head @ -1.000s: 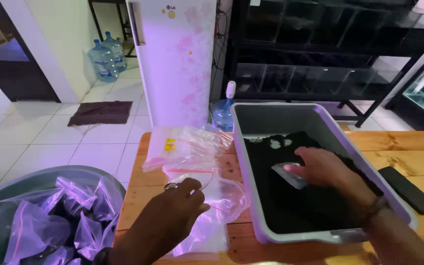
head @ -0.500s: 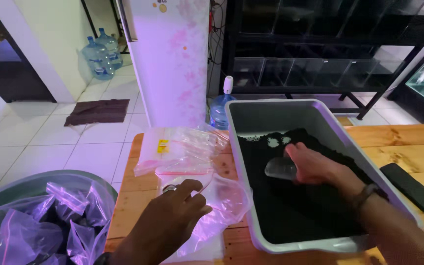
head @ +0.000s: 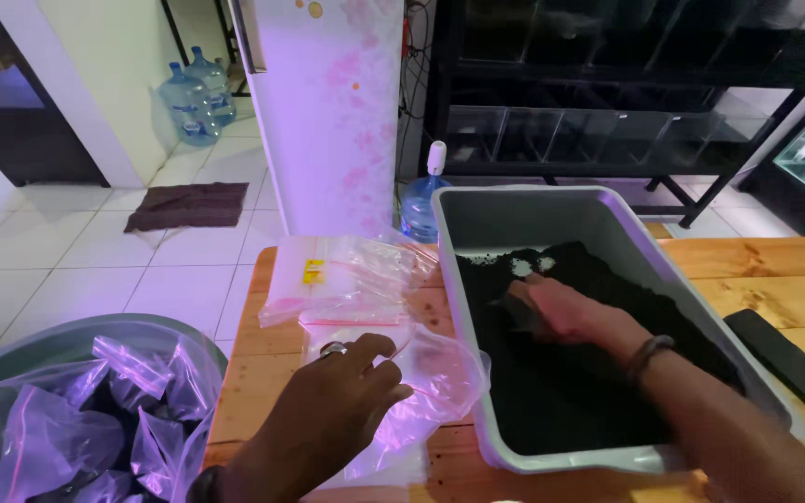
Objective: The person scoops dark soil from a large plastic tub into individual plastic bags using a clear measuring cup, sealing each bag and placing it into a larger green container.
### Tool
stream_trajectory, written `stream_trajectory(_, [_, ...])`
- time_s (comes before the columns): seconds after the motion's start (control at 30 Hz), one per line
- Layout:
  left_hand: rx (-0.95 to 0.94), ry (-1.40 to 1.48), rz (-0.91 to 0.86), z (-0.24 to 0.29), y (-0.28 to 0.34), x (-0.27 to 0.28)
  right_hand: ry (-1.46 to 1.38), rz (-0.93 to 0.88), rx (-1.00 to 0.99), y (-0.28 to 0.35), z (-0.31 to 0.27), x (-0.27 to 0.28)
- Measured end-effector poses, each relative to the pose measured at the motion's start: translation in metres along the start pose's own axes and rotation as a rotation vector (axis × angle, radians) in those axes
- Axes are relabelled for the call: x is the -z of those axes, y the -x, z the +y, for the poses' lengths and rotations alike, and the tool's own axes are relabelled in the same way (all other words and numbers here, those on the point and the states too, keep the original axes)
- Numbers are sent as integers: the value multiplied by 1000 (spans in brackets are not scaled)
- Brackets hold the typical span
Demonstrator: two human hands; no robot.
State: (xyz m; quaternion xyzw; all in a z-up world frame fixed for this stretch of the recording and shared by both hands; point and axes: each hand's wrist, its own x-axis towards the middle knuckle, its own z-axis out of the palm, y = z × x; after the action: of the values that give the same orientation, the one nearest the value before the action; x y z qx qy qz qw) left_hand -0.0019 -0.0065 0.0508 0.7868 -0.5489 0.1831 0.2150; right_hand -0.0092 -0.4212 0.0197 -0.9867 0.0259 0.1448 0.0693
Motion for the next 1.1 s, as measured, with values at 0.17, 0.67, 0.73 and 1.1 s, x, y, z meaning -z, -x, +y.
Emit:
stream_trajectory(0.17, [11, 11, -18, 2, -2, 1, -3, 22, 130, 14, -11, -4])
stream_trajectory(0.67, [23, 168, -151, 15, -45, 10, -660, 124, -89, 84, 5, 23])
stream_trajectory(0.73, [26, 168, -169, 15, -49, 9, -681, 123, -134, 102, -8, 42])
stream_trajectory(1.1, [20, 316, -197, 14, -67, 12, -582, 136, -86, 169, -75, 124])
